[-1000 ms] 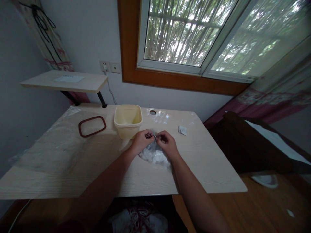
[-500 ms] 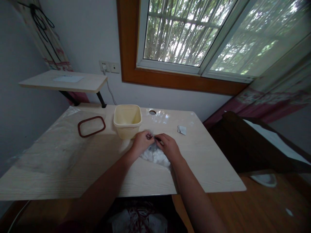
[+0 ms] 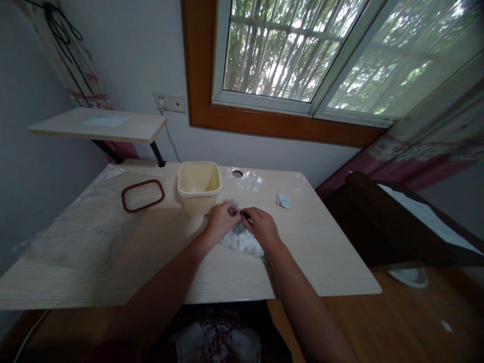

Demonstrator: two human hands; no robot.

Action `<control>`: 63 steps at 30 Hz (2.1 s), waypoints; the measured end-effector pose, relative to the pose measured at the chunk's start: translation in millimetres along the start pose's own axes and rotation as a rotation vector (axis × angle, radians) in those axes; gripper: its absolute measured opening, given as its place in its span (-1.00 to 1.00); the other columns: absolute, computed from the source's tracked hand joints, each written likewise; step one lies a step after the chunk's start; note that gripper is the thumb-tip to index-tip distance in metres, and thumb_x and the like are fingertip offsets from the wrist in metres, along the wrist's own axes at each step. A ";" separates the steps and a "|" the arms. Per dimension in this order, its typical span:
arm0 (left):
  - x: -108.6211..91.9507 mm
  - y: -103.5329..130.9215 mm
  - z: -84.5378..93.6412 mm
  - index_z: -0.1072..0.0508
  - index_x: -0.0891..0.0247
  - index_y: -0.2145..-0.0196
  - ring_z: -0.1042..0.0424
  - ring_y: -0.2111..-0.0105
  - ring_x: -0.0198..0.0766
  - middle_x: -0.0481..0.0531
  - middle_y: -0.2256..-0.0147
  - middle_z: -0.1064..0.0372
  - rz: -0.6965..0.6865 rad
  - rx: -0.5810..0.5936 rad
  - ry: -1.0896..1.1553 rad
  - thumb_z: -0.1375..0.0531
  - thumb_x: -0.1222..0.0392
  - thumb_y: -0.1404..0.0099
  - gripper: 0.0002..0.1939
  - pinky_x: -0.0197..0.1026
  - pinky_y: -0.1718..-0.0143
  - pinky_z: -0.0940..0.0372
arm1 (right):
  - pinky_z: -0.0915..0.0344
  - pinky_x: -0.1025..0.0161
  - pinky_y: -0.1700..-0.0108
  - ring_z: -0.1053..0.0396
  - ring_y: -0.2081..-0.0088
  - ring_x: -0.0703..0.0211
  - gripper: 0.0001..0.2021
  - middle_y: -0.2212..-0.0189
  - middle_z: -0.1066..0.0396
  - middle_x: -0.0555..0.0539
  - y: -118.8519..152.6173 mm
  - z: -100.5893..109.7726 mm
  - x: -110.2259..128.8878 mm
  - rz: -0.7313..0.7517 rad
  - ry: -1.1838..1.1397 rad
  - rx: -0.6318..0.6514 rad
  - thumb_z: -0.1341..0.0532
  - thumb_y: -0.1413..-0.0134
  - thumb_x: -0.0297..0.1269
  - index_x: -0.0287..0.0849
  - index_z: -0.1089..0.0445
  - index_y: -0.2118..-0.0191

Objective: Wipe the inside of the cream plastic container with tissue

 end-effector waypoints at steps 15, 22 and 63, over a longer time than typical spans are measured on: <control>-4.4 -0.2 0.4 -0.51 0.26 0.38 -0.47 0.40 -0.32 -0.06 0.44 -0.50 -0.016 -0.002 0.040 -0.27 0.34 -0.12 -0.94 -0.32 0.31 -0.28 | -0.39 0.24 0.27 -0.47 0.35 0.10 -0.85 0.36 -0.53 -0.12 -0.6 6.7 2.8 -0.005 0.064 -0.052 -0.17 -0.24 -0.39 -0.13 -0.48 0.16; -4.5 -1.1 0.8 -0.52 0.29 0.38 -0.46 0.42 -0.33 -0.05 0.44 -0.50 0.005 0.009 0.091 -0.26 0.37 -0.13 -0.93 -0.33 0.32 -0.29 | -0.41 0.23 0.23 -0.48 0.32 0.10 -0.86 0.34 -0.53 -0.12 0.3 7.4 0.6 0.004 0.012 -0.080 -0.18 -0.28 -0.37 -0.15 -0.48 0.13; -9.0 -1.6 -0.4 -0.51 0.28 0.40 -0.46 0.42 -0.34 -0.07 0.46 -0.48 0.010 0.012 0.204 -0.25 0.39 -0.11 -0.91 -0.34 0.32 -0.30 | -0.35 0.21 0.26 -0.41 0.34 0.08 -0.86 0.39 -0.48 -0.12 -0.7 18.9 5.5 -0.002 0.032 -0.105 -0.16 -0.24 -0.39 -0.14 -0.45 0.16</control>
Point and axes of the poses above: each hand's wrist, its own y-axis away from the middle knuckle, its own z-axis out of the back of the hand, x = y × z, the point moved 10 cm from there along -y, towards the middle knuckle
